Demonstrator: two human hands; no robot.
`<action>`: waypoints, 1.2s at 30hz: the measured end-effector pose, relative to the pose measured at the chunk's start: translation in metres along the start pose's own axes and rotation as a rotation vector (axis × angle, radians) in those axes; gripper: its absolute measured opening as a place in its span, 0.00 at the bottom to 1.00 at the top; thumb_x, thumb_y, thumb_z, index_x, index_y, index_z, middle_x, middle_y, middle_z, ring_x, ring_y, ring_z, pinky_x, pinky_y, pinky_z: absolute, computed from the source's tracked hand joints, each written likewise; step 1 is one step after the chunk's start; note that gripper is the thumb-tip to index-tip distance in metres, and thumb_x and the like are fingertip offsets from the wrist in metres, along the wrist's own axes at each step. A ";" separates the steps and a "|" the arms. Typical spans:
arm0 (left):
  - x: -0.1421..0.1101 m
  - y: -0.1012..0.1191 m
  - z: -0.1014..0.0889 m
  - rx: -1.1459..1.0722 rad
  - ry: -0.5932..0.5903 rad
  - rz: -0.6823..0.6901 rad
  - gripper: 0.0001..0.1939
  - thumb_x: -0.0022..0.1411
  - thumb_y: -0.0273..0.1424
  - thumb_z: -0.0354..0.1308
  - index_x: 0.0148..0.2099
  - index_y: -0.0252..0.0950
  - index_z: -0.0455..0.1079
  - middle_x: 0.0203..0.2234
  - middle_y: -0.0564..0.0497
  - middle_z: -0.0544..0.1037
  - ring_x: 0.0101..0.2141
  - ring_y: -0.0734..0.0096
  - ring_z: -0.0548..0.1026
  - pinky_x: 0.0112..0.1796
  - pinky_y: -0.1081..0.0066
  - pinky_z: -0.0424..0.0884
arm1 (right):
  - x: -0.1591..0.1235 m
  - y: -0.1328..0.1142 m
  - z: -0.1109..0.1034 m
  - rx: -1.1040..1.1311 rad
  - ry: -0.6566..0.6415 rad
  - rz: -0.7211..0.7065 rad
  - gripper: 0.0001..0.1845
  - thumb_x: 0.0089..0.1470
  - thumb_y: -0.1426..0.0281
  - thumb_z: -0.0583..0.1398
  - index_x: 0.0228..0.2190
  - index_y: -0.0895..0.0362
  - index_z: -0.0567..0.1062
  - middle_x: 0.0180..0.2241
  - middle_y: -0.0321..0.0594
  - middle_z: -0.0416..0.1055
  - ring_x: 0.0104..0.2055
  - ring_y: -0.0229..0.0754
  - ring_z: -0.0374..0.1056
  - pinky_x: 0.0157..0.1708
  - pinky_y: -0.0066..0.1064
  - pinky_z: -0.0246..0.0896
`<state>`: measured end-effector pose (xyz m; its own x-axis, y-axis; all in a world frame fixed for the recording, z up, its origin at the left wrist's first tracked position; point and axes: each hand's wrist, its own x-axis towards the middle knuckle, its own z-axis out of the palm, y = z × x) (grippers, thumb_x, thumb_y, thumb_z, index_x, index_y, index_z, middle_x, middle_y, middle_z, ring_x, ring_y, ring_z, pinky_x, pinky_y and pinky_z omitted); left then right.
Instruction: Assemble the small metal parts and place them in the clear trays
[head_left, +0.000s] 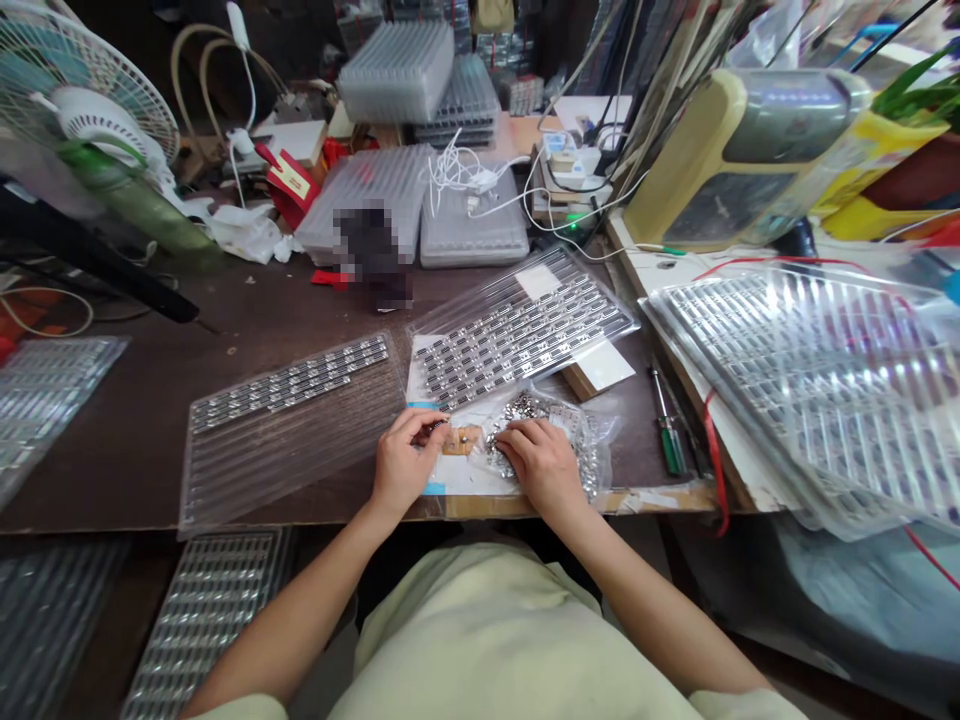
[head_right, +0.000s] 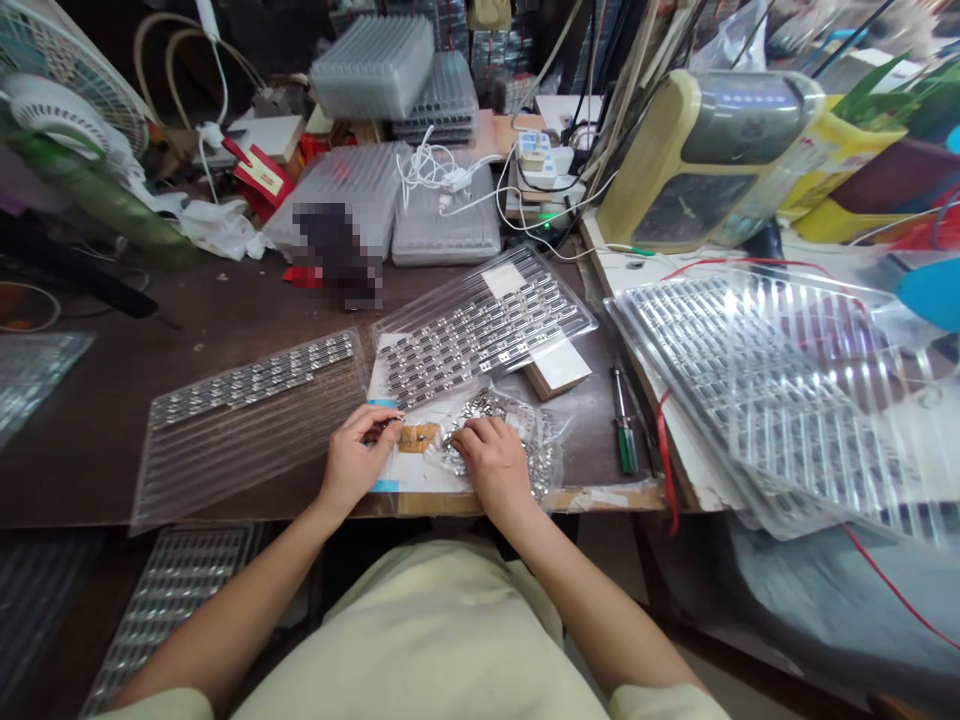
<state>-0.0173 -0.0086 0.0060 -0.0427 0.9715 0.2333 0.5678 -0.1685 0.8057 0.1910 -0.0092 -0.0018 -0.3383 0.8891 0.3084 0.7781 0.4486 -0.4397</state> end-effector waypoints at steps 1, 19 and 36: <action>0.002 0.002 0.000 0.000 0.001 0.009 0.08 0.62 0.33 0.55 0.39 0.38 0.74 0.36 0.48 0.77 0.35 0.69 0.75 0.33 0.73 0.72 | 0.001 0.000 0.000 0.019 0.027 -0.001 0.11 0.62 0.67 0.54 0.33 0.54 0.76 0.38 0.40 0.74 0.39 0.41 0.64 0.40 0.33 0.57; 0.001 0.009 0.021 0.192 -0.170 0.275 0.07 0.60 0.31 0.59 0.40 0.39 0.76 0.32 0.50 0.77 0.35 0.70 0.74 0.39 0.70 0.70 | 0.002 0.005 0.001 0.201 0.171 0.028 0.07 0.59 0.70 0.56 0.35 0.54 0.76 0.33 0.41 0.73 0.37 0.42 0.65 0.38 0.34 0.61; 0.073 -0.038 -0.058 0.436 0.179 0.063 0.08 0.59 0.36 0.58 0.37 0.40 0.77 0.35 0.50 0.77 0.40 0.62 0.72 0.44 0.63 0.65 | 0.021 -0.026 0.018 0.110 0.057 0.032 0.07 0.54 0.62 0.63 0.27 0.51 0.77 0.29 0.34 0.76 0.34 0.38 0.64 0.36 0.33 0.49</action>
<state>-0.0895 0.0590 0.0241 -0.1164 0.9112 0.3951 0.8645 -0.1029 0.4920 0.1539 -0.0004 0.0016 -0.2809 0.8981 0.3385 0.7245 0.4297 -0.5390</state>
